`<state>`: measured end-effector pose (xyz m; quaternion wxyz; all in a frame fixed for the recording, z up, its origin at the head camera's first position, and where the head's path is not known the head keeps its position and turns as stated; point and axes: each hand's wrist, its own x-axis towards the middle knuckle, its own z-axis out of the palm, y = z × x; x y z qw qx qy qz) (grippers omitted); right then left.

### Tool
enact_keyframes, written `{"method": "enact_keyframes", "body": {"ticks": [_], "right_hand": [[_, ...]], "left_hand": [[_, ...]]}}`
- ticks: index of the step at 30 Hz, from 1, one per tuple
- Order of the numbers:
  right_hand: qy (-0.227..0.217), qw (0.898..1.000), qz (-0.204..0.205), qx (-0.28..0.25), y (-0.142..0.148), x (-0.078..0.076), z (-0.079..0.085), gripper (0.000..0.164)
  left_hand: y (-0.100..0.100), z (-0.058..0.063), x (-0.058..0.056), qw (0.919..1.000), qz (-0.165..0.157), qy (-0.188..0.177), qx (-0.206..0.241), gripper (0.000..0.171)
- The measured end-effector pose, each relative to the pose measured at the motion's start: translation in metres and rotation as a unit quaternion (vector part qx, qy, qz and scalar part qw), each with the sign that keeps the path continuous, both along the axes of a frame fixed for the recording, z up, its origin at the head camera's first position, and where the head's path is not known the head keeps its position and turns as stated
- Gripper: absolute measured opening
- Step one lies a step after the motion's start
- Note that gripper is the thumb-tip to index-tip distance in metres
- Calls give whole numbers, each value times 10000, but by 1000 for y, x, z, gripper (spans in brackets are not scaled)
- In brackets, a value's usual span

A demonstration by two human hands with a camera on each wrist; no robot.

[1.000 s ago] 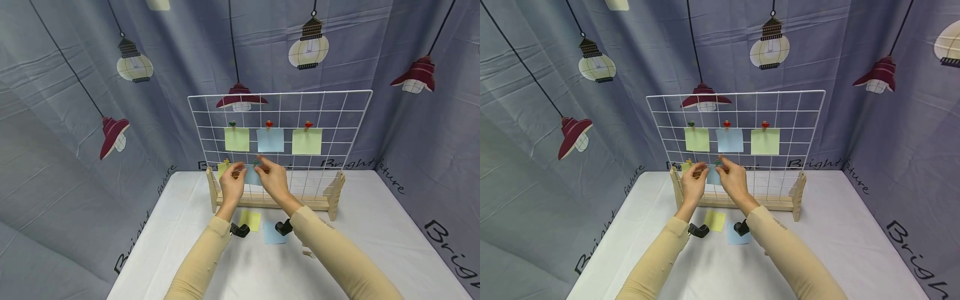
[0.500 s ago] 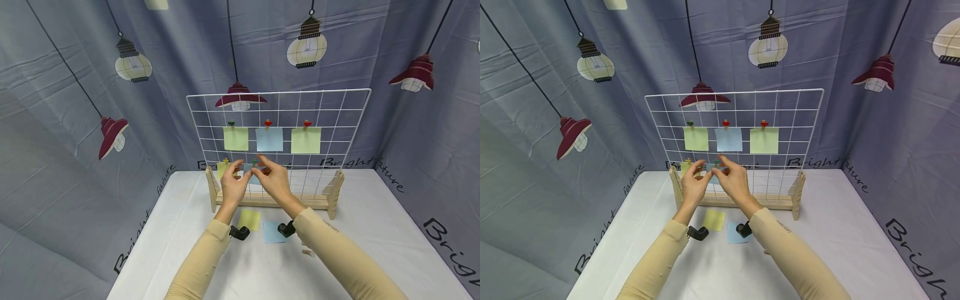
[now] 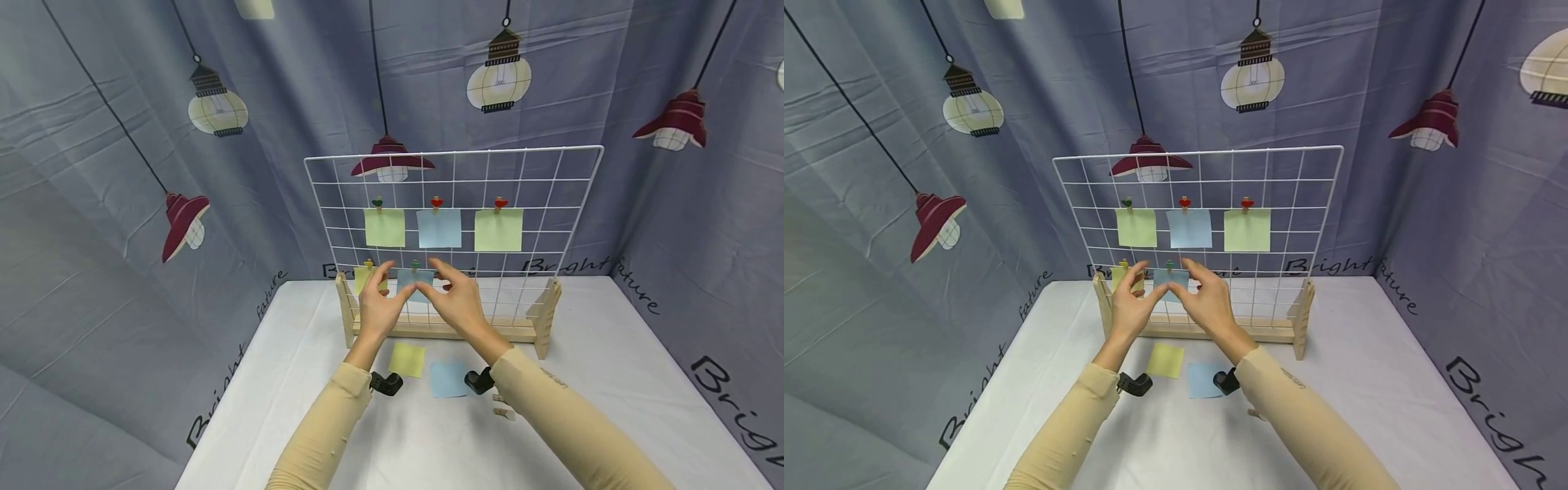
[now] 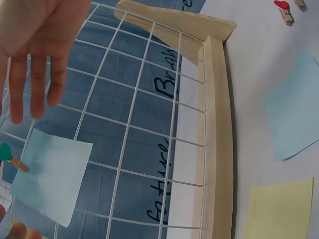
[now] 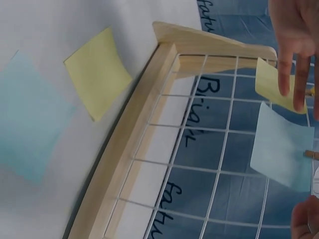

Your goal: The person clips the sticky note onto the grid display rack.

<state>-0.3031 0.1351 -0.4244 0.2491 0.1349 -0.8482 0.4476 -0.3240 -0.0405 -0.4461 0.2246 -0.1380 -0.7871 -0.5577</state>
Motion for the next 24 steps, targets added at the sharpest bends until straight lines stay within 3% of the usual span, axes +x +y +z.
{"method": "enact_keyframes", "body": {"ticks": [13, 19, 24], "right_hand": [[-11, 9996, -122, 248, 29, 15, -12, 67], [-71, 9994, -268, 189, 44, 26, -18, 71], [-425, 9978, -431, 254, 56, 39, -23, 76]], "left_hand": [[-5, 2, 8, 9980, -454, -15, -438, 78], [-9, -3, 14, 9979, -460, -188, -407, 81], [-13, -9, 16, 9972, -442, -329, -514, 84]]}}
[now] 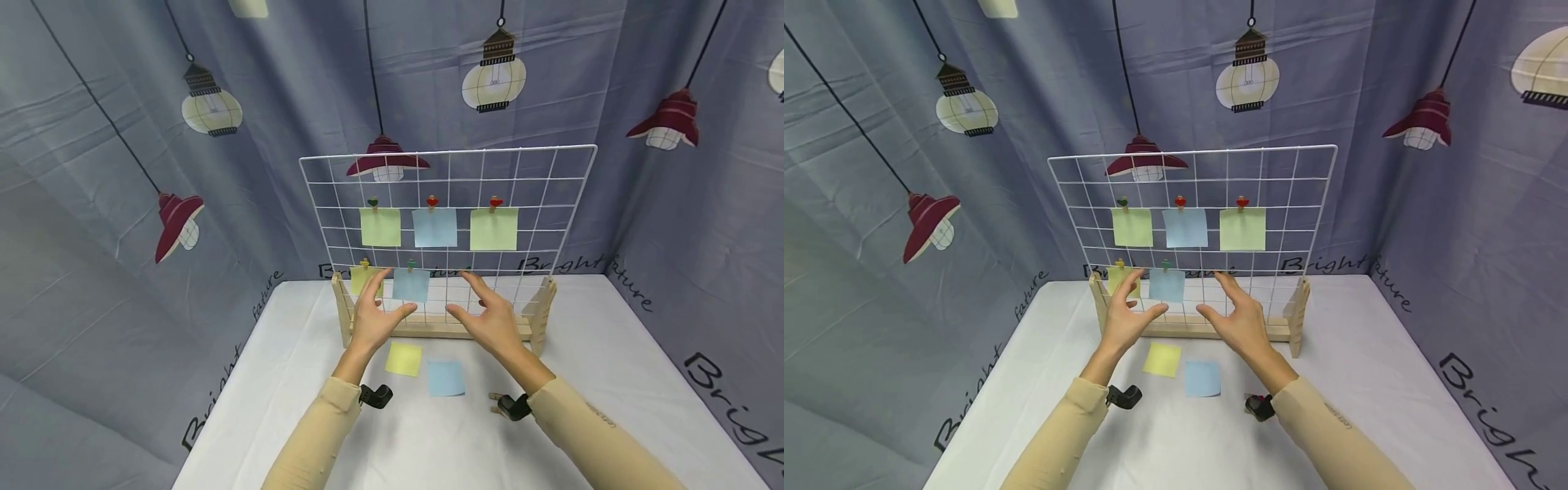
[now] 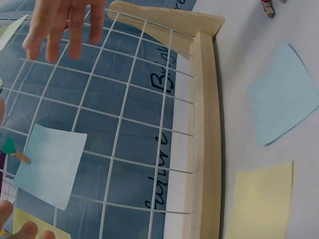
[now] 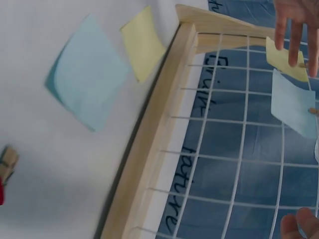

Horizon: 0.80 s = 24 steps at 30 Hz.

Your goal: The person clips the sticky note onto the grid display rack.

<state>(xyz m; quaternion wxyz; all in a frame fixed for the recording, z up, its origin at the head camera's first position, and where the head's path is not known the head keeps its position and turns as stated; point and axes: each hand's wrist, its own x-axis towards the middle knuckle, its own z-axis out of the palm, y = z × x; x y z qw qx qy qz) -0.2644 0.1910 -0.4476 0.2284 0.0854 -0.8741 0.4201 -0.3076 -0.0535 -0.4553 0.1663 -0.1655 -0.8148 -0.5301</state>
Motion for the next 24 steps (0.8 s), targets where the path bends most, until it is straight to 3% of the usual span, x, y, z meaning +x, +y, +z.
{"method": "enact_keyframes", "body": {"ticks": [5, 10, 19, 24], "right_hand": [[-316, 9994, -74, -93, 9, 9, -7, 80], [-322, 9993, -146, -136, 17, 10, -13, 78], [179, 9971, -296, -674, 35, 12, -23, 68], [606, 9922, -732, -805, 42, 17, -24, 54]], "left_hand": [[-5, -5, 4, 9999, -63, -82, 40, 88], [-8, -9, 7, 9998, -19, -119, 168, 86], [-12, -17, 12, 9998, -128, -97, 148, 84], [-14, -21, 14, 9996, -111, -79, 240, 82]]}}
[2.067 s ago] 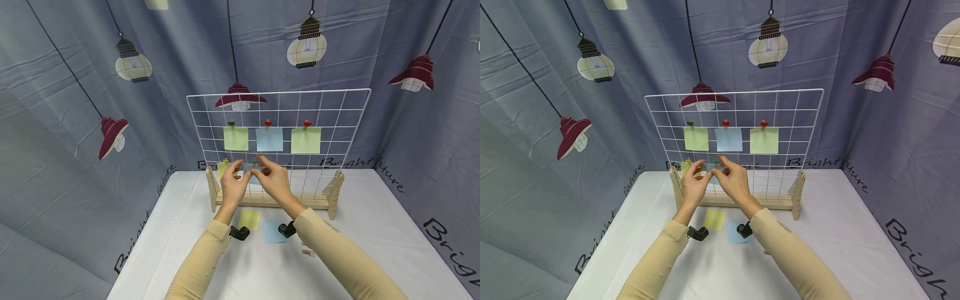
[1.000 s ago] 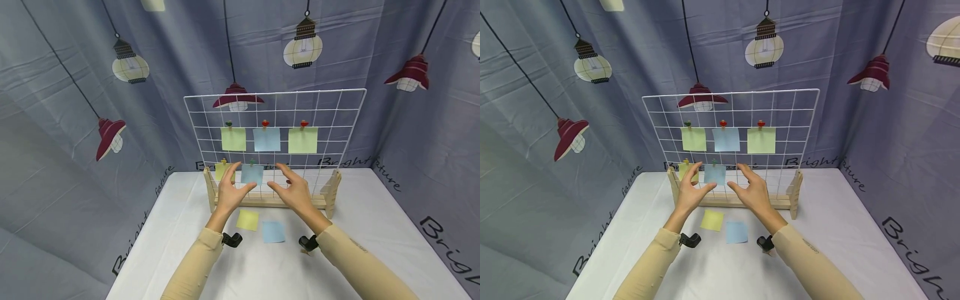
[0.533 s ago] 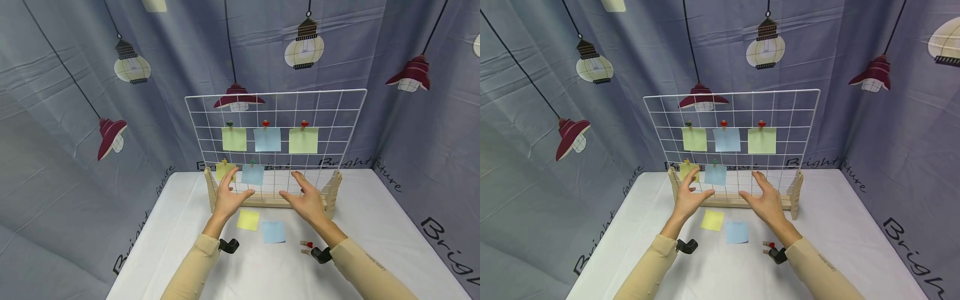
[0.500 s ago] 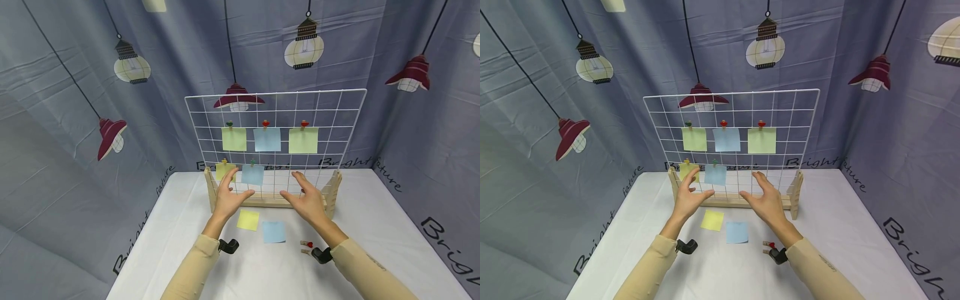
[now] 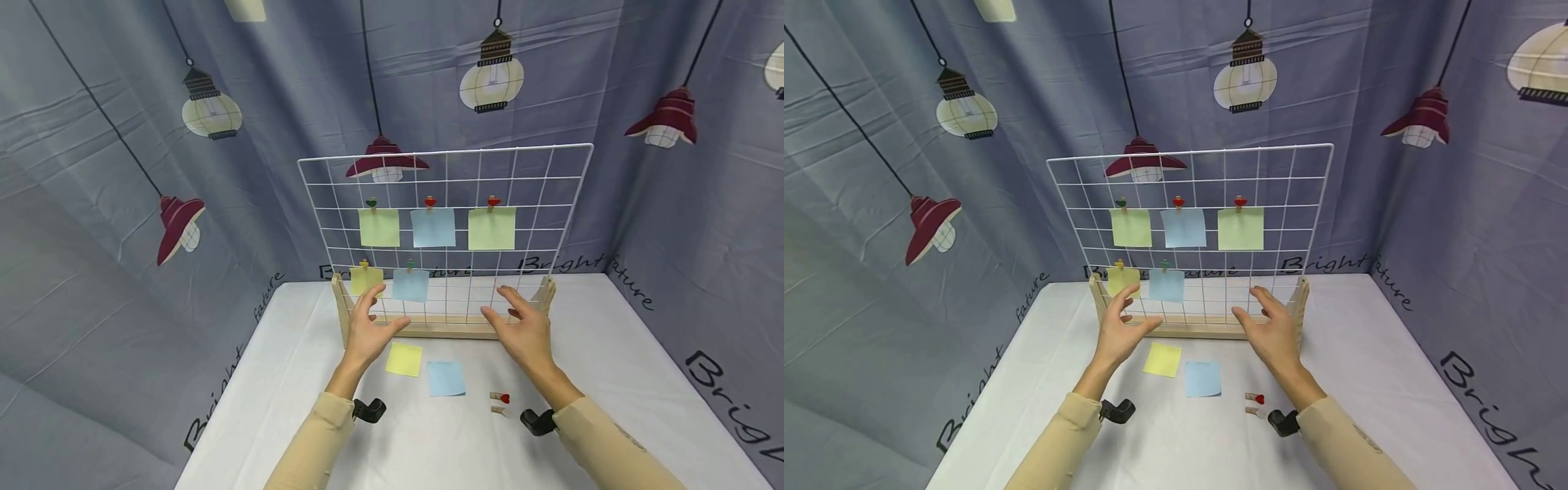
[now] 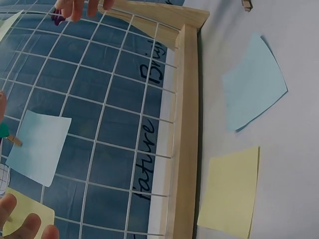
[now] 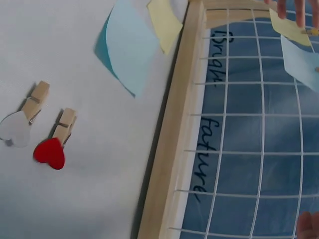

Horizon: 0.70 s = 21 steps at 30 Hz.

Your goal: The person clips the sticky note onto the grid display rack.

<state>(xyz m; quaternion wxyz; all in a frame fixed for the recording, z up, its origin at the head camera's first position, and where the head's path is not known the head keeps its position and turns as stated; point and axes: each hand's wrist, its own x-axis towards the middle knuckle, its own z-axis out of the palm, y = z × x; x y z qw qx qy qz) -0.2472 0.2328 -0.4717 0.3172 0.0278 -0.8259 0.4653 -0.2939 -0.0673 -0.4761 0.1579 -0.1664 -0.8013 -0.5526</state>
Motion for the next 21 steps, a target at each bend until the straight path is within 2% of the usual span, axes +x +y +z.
{"method": "enact_keyframes", "body": {"ticks": [4, 11, 16, 21], "right_hand": [[284, 9990, -352, -42, 4, 3, -2, 42], [275, 9973, -676, -17, 12, 5, -6, 33], [256, 9972, -702, 10, 16, 7, -9, 31], [272, 9980, -569, -38, 18, 11, -13, 33]], "left_hand": [[-2, -2, 2, 9999, 89, -52, -23, 78], [-6, -9, 6, 9999, 65, -61, -142, 73], [-8, -16, 7, 9996, 16, 33, -276, 71], [-9, -22, 8, 9995, 22, -86, -298, 67]]}}
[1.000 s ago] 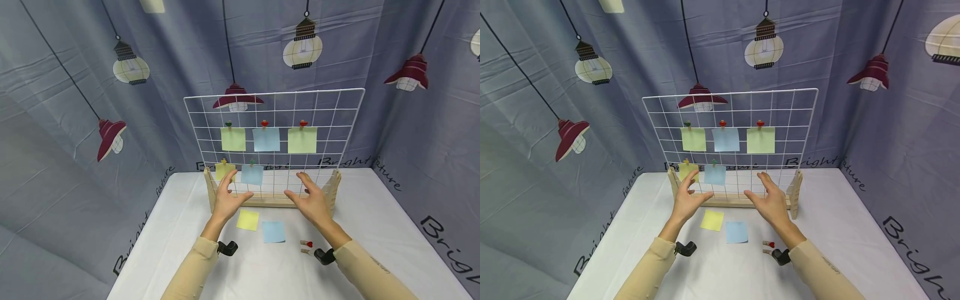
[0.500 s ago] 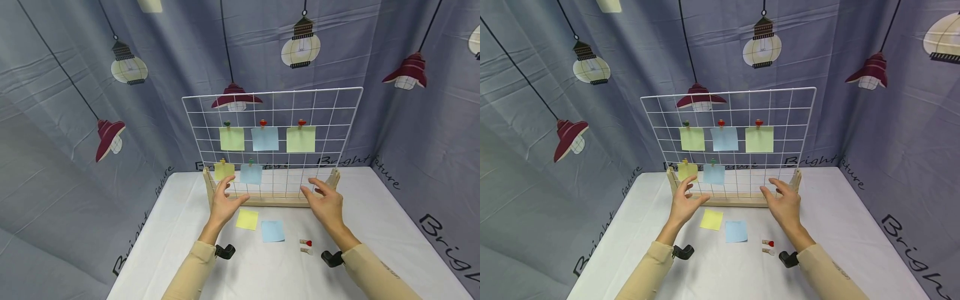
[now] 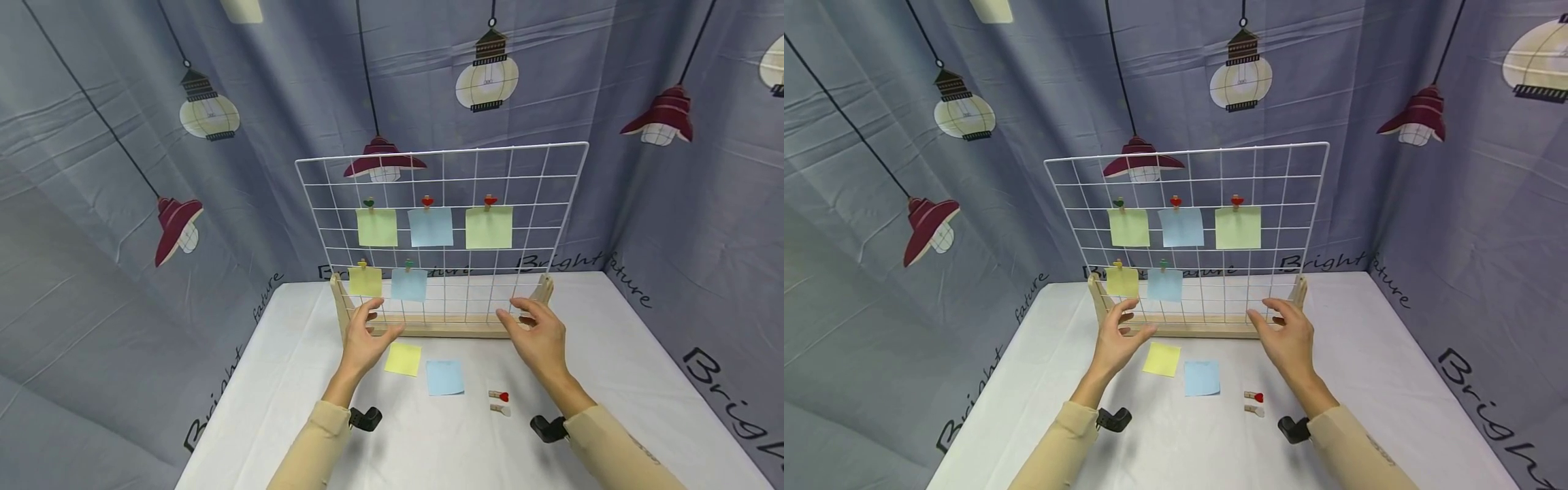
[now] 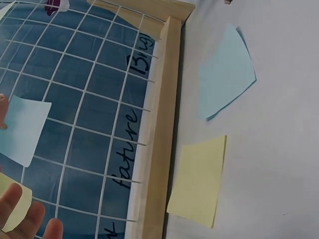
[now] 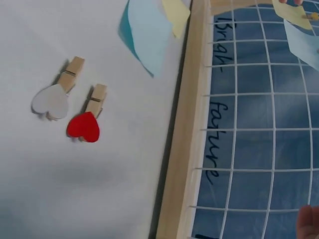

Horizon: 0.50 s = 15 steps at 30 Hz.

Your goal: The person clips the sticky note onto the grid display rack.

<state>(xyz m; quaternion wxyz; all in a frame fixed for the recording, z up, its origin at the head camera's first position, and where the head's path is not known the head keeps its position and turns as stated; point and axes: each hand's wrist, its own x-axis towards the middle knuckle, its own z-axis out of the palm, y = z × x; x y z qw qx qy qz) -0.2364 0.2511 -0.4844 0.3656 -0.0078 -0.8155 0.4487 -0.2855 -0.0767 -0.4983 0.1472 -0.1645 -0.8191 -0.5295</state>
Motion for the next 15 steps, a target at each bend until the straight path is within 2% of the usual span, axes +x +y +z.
{"method": "enact_keyframes", "body": {"ticks": [8, 15], "right_hand": [[-267, 9996, 80, -98, 3, 6, -7, 44], [-543, 9984, 131, -74, 5, 10, -15, 50]], "left_hand": [[-3, -13, 3, 9995, -139, -250, 166, 64], [-6, -31, 2, 9983, -57, -553, 150, 65]]}}
